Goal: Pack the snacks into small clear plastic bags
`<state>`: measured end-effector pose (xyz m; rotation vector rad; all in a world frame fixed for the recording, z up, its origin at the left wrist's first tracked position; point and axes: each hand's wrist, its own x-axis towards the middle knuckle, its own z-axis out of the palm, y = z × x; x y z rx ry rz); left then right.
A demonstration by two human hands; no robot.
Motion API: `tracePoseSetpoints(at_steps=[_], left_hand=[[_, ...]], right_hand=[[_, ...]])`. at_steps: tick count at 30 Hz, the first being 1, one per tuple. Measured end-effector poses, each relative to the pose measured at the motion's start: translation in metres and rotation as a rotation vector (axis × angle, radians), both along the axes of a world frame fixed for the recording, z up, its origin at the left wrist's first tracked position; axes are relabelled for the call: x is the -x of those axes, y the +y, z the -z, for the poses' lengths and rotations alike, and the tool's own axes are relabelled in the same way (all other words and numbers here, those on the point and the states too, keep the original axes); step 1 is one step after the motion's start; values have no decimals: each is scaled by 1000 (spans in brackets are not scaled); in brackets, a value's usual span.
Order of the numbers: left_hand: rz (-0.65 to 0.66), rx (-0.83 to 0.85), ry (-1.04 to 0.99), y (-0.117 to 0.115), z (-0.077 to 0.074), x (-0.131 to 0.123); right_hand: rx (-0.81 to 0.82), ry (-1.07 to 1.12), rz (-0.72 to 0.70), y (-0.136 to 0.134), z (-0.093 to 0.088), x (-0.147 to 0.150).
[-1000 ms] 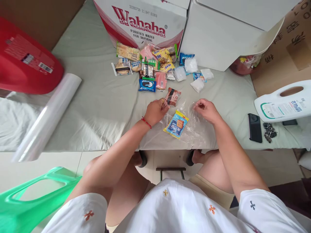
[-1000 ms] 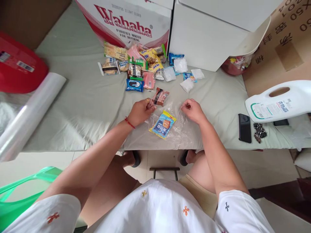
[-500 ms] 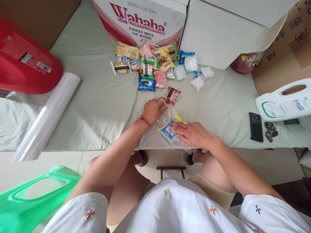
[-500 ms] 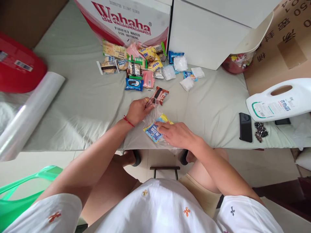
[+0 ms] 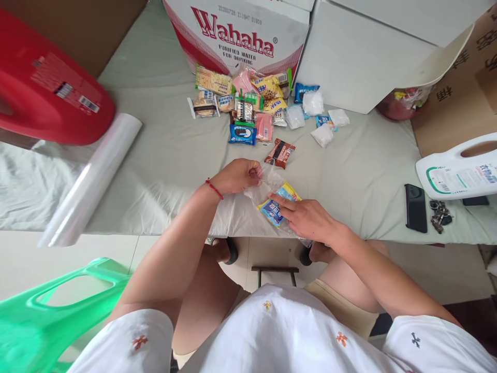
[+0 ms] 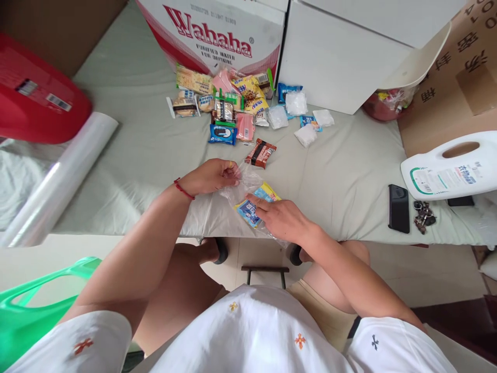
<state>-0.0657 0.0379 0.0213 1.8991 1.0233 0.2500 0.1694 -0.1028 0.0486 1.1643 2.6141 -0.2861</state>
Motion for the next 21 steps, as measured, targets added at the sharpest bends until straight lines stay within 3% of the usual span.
tracePoseSetpoints(at_steps=[6, 13, 15, 17, 21], left_hand=[[-97, -70, 96, 2, 7, -8], [-380, 26, 18, 7, 7, -3], [-397, 74, 7, 5, 4, -4], [-371, 71, 81, -2, 1, -7], [-405, -135, 332, -22, 0, -22]], right_hand=[[19, -90, -120, 9, -6, 7], [-12, -85, -154, 10, -9, 9], [0, -85, -142, 10, -10, 10], [22, -103, -132, 10, -10, 12], [8, -86, -133, 10, -8, 11]])
